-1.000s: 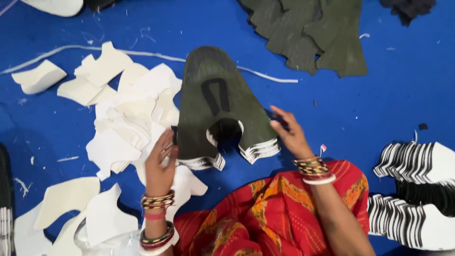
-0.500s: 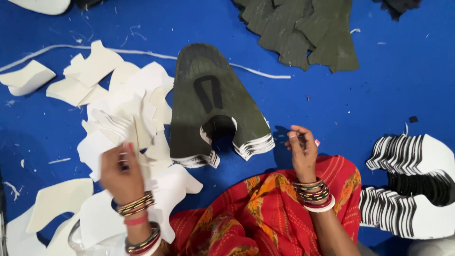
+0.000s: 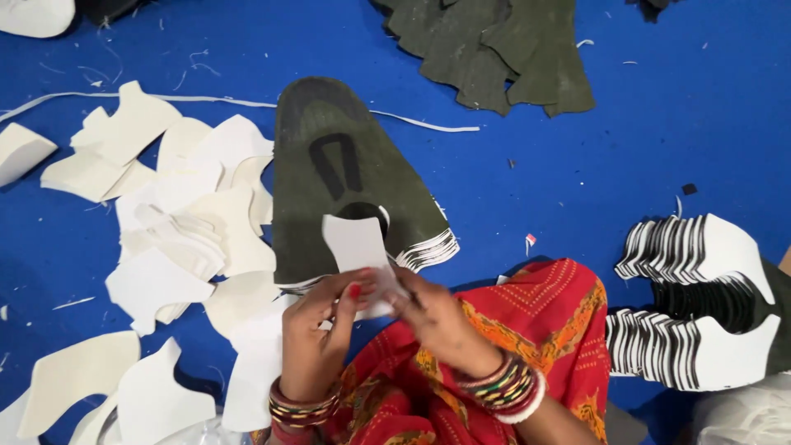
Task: The person layers and stacks pre-cut shoe upper components with white lining materials.
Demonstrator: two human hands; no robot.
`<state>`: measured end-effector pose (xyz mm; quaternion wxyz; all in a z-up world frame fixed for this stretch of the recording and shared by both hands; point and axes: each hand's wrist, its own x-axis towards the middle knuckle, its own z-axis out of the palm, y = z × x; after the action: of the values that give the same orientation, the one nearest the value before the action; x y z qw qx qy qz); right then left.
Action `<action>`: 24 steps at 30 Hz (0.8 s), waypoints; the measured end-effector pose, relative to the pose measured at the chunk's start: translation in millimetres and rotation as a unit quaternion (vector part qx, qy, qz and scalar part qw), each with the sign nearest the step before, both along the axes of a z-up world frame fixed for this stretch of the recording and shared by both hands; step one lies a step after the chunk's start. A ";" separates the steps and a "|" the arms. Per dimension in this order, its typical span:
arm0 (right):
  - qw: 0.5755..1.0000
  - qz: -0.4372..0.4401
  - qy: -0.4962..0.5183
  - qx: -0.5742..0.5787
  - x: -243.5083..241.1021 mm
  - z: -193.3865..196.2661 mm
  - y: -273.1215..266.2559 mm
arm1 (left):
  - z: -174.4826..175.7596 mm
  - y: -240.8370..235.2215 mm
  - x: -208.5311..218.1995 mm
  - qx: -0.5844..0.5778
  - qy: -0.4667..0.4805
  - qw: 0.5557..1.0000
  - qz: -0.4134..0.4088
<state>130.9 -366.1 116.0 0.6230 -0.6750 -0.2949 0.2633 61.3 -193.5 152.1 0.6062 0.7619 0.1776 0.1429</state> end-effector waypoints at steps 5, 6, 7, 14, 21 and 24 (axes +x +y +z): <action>0.979 -0.176 0.013 -0.101 52.4 -8.3 -30.2 | -28.6 -9.4 10.4 0.040 0.058 0.997 -0.026; 0.979 -0.176 0.011 -0.103 64.1 -9.4 -30.2 | -39.8 -11.9 14.6 0.038 0.056 0.997 -0.027; 0.976 -0.195 0.026 -0.095 75.7 -10.5 -30.1 | -51.0 -14.2 18.7 0.136 0.020 0.990 -0.017; 0.972 -0.194 0.006 -0.132 109.8 -28.6 -35.3 | -92.7 -31.3 41.5 0.267 -0.037 0.963 -0.009; 0.886 -0.266 -0.281 -0.257 103.6 -34.1 -59.8 | -107.6 -34.3 40.9 0.258 -0.017 0.966 -0.016; 0.945 -0.299 -0.032 -0.131 105.8 -15.3 -67.0 | -101.5 -32.3 43.7 0.264 -0.051 0.963 -0.005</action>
<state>236.7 -433.1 100.7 0.5691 -0.8160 -0.0617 0.0797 105.0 -225.8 50.6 0.3920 0.8877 0.0990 0.2203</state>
